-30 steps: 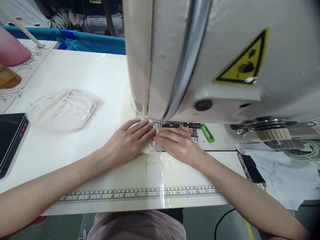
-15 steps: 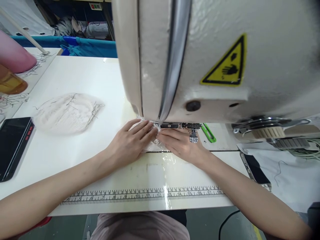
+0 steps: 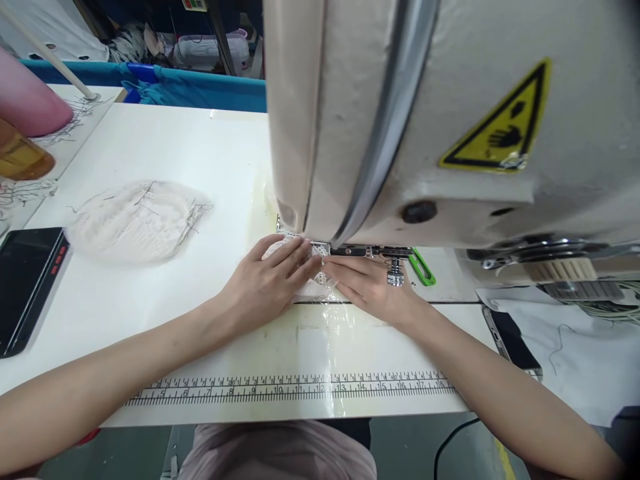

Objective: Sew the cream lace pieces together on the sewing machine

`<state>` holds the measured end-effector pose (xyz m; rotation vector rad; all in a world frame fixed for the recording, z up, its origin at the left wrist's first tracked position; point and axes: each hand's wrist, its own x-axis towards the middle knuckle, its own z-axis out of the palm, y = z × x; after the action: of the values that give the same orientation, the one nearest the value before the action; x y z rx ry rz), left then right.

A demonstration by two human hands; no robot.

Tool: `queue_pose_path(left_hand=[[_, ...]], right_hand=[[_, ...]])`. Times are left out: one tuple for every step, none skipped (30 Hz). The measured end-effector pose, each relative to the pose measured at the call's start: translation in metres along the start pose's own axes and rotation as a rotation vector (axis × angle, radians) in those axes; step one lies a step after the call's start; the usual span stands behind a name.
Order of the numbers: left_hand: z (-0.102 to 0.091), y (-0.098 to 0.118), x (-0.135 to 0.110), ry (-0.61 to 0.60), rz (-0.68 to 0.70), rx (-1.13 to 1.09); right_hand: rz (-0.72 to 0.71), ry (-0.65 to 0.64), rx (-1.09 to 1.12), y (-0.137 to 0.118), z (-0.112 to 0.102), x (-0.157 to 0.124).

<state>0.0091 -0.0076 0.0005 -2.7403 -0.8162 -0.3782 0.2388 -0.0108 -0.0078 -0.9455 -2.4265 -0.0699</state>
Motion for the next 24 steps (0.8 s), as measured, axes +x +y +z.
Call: queue_pose_path(left_hand=[[0.000,-0.001,-0.001,0.020,0.022,-0.007],[0.001,-0.002,-0.002,0.038,0.046,-0.022],[0.001,-0.003,-0.003,0.048,0.067,-0.040],[0.001,-0.005,-0.005,0.051,0.084,-0.059],[0.002,-0.007,-0.006,0.049,0.092,-0.077],[0.002,-0.010,-0.007,0.047,0.098,-0.092],[0.002,-0.012,-0.007,0.046,0.104,-0.105],[0.002,-0.014,-0.008,0.046,0.112,-0.115],[0.002,-0.017,-0.008,0.048,0.119,-0.123],[0.001,-0.019,-0.008,0.052,0.127,-0.129],[0.001,-0.021,-0.008,0.055,0.132,-0.134],[0.002,-0.023,-0.008,0.055,0.136,-0.140],[0.002,-0.024,-0.008,0.059,0.136,-0.147],[0.003,-0.025,-0.008,0.067,0.134,-0.154],[0.003,-0.026,-0.008,0.074,0.129,-0.162],[0.004,-0.027,-0.008,0.081,0.121,-0.171],[0.005,-0.028,-0.008,0.084,0.113,-0.178],[0.005,-0.028,-0.008,0.084,0.104,-0.185],[0.006,-0.028,-0.008,0.082,0.096,-0.190],[0.006,-0.029,-0.008,0.077,0.091,-0.194],[0.005,-0.029,-0.008,0.073,0.087,-0.196],[0.005,-0.028,-0.008,0.072,0.087,-0.193],[0.004,-0.028,-0.007,0.073,0.088,-0.186],[0.004,-0.028,-0.007,0.072,0.090,-0.173]], right_hand=[[-0.009,0.015,0.002,0.000,0.002,-0.001],[-0.028,0.029,-0.004,0.001,0.004,-0.001],[-0.051,0.038,-0.017,0.000,0.007,-0.002],[-0.076,0.031,-0.040,-0.001,0.008,-0.002],[-0.089,0.011,-0.063,-0.002,0.009,-0.003],[-0.095,-0.011,-0.090,-0.004,0.010,-0.003],[-0.094,-0.035,-0.117,-0.005,0.010,-0.003],[-0.091,-0.044,-0.144,-0.007,0.010,-0.002],[-0.095,-0.041,-0.176,-0.009,0.010,-0.002],[-0.107,-0.033,-0.212,-0.011,0.009,-0.002],[-0.125,-0.021,-0.249,-0.012,0.009,-0.001],[-0.143,-0.008,-0.282,-0.013,0.008,0.000],[-0.160,0.003,-0.306,-0.014,0.008,0.001],[-0.173,0.010,-0.319,-0.015,0.008,0.002],[-0.183,0.014,-0.322,-0.016,0.008,0.003],[-0.191,0.016,-0.317,-0.017,0.008,0.005],[-0.194,0.015,-0.311,-0.017,0.008,0.006],[-0.192,0.015,-0.308,-0.018,0.009,0.007],[-0.188,0.016,-0.306,-0.019,0.009,0.008],[-0.181,0.019,-0.306,-0.020,0.010,0.008],[-0.173,0.022,-0.305,-0.020,0.010,0.009],[-0.167,0.026,-0.306,-0.021,0.010,0.009],[-0.164,0.028,-0.308,-0.022,0.010,0.009],[-0.164,0.029,-0.311,-0.022,0.010,0.009]])
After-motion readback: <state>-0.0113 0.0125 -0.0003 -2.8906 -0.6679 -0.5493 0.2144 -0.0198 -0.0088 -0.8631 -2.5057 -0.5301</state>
